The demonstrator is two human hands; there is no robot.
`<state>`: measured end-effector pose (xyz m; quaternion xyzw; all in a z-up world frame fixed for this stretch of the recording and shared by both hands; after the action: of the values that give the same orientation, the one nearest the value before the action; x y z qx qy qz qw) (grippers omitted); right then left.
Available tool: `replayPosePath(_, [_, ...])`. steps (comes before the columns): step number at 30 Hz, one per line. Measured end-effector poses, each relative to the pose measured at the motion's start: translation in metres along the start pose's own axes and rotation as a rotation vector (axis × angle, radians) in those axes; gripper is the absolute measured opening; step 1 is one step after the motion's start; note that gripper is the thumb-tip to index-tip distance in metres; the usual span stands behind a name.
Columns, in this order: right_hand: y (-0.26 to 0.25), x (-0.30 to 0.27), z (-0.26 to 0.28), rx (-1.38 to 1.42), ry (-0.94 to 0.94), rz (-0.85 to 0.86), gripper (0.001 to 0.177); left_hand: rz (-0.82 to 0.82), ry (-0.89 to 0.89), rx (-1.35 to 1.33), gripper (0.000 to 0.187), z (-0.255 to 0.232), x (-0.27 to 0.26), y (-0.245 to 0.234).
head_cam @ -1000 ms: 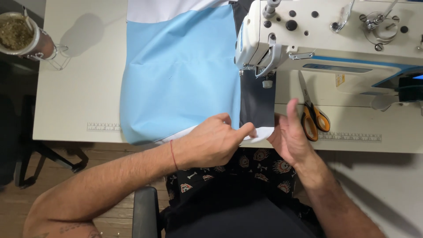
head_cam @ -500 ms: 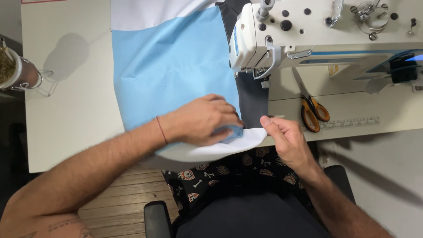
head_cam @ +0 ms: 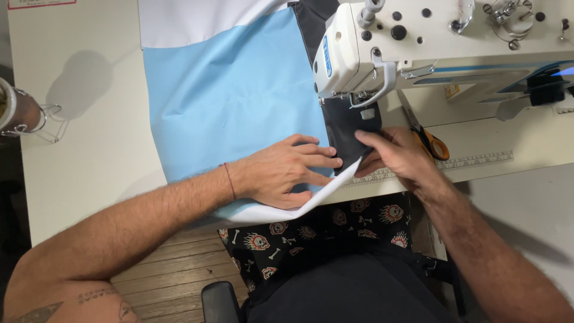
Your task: Trimming and preparing fabric pieces at a sewing station using scissors
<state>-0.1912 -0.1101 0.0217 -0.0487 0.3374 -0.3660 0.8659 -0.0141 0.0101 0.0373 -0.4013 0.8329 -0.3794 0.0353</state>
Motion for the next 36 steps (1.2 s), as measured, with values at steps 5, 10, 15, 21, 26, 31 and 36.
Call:
replayPosePath(5, [-0.010, 0.015, -0.002, 0.055, 0.019, -0.049, 0.042, -0.015, 0.022, -0.037, 0.048, 0.009, -0.006, -0.005])
replayPosePath(10, [-0.031, -0.001, 0.043, -0.735, 0.002, -0.195, 0.039, -0.006, 0.067, 0.083, 0.038, 0.013, 0.008, -0.007])
replayPosePath(15, [-0.012, -0.002, 0.079, -1.448, -0.551, -0.406, 0.028, -0.008, 0.081, 0.068, 0.035, 0.018, 0.013, -0.014])
replayPosePath(21, [-0.003, 0.022, 0.048, -1.544, -1.210, -0.078, 0.029, -0.010, 0.061, -0.015, 0.024, 0.019, 0.023, -0.023])
replayPosePath(26, [-0.011, 0.026, 0.056, -1.304, -1.134, 0.143, 0.031, -0.156, -0.119, -0.306, 0.025, 0.033, 0.027, -0.023])
replayPosePath(31, [-0.021, 0.040, 0.032, -1.366, -1.254, 0.177, 0.039, -0.521, -0.566, 0.221, 0.089, 0.033, 0.028, -0.046])
replayPosePath(36, [-0.033, 0.037, 0.041, -1.266, -1.286, 0.272, 0.047, -0.360, -0.612, 0.281, 0.103, 0.054, 0.015, -0.037])
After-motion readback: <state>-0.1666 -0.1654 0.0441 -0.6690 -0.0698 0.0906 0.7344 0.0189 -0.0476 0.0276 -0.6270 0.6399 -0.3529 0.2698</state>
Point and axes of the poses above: each hand's wrist, its own x-axis towards the middle knuckle, its own y-axis out of the palm, z = x × y, the point moved 5 cm from there along x, towards the middle knuckle, and after that the axes turned 15 degrees about -x, right-handed, at the moved point
